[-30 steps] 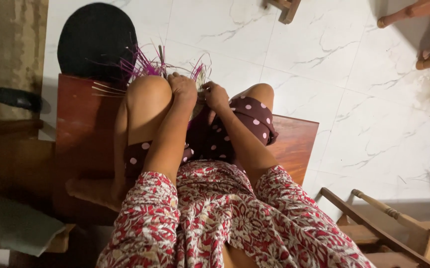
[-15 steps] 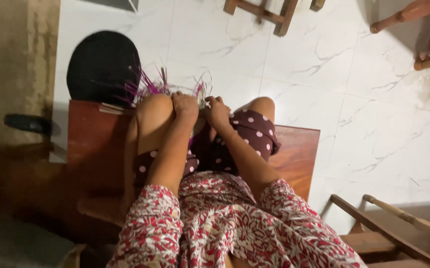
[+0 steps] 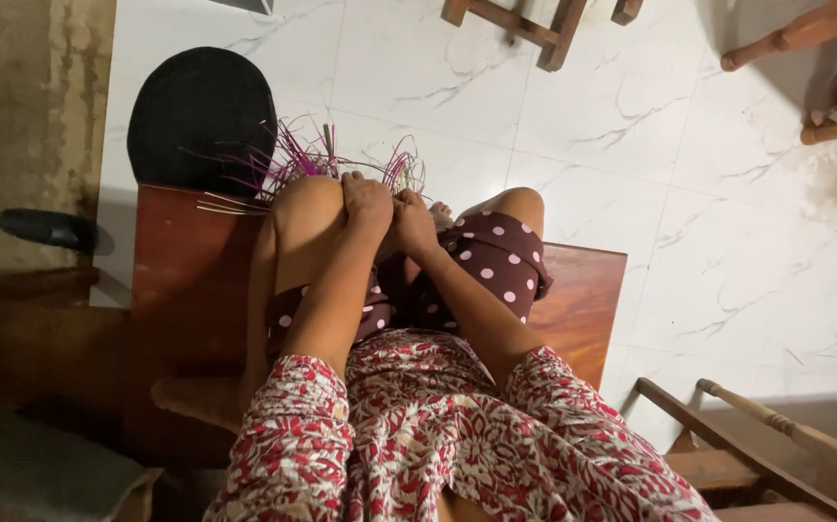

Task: A person is weaving a basket using purple and natural colored fibers while sitting on a wooden bench.

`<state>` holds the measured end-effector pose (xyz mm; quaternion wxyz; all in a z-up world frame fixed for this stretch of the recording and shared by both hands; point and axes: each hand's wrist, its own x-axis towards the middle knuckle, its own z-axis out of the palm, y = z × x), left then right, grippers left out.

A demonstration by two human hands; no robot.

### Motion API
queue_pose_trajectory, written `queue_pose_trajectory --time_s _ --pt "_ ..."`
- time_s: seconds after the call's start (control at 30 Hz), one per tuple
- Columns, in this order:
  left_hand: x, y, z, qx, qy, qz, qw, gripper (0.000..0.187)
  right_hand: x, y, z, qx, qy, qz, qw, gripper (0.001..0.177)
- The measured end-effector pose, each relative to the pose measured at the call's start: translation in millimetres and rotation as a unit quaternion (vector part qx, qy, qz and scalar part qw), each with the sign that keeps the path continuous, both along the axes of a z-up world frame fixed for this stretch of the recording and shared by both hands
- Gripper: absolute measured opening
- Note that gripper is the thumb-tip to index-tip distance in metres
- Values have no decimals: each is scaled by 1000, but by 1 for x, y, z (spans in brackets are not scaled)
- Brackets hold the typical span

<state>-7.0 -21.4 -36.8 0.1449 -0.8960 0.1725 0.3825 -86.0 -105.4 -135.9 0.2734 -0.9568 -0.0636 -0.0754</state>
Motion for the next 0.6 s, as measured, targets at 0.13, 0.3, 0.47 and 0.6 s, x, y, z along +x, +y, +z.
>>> queue_pose_trajectory --time_s 0.13,0.3,0.47,0.6 --pt "-1 1 2 3 0 5 1000 47 -3 2 12 8 -4 4 1000 16" --pt "9 -4 -7 29 16 -40 999 47 -1 0 -5 10 16 -10 1000 18" --pt "17 -1 30 39 9 -48 998 46 -5 -2 -14 20 34 -10 999 19" --pt "36 3 44 53 15 -49 997 45 1 -4 -19 28 39 -5 999 16"
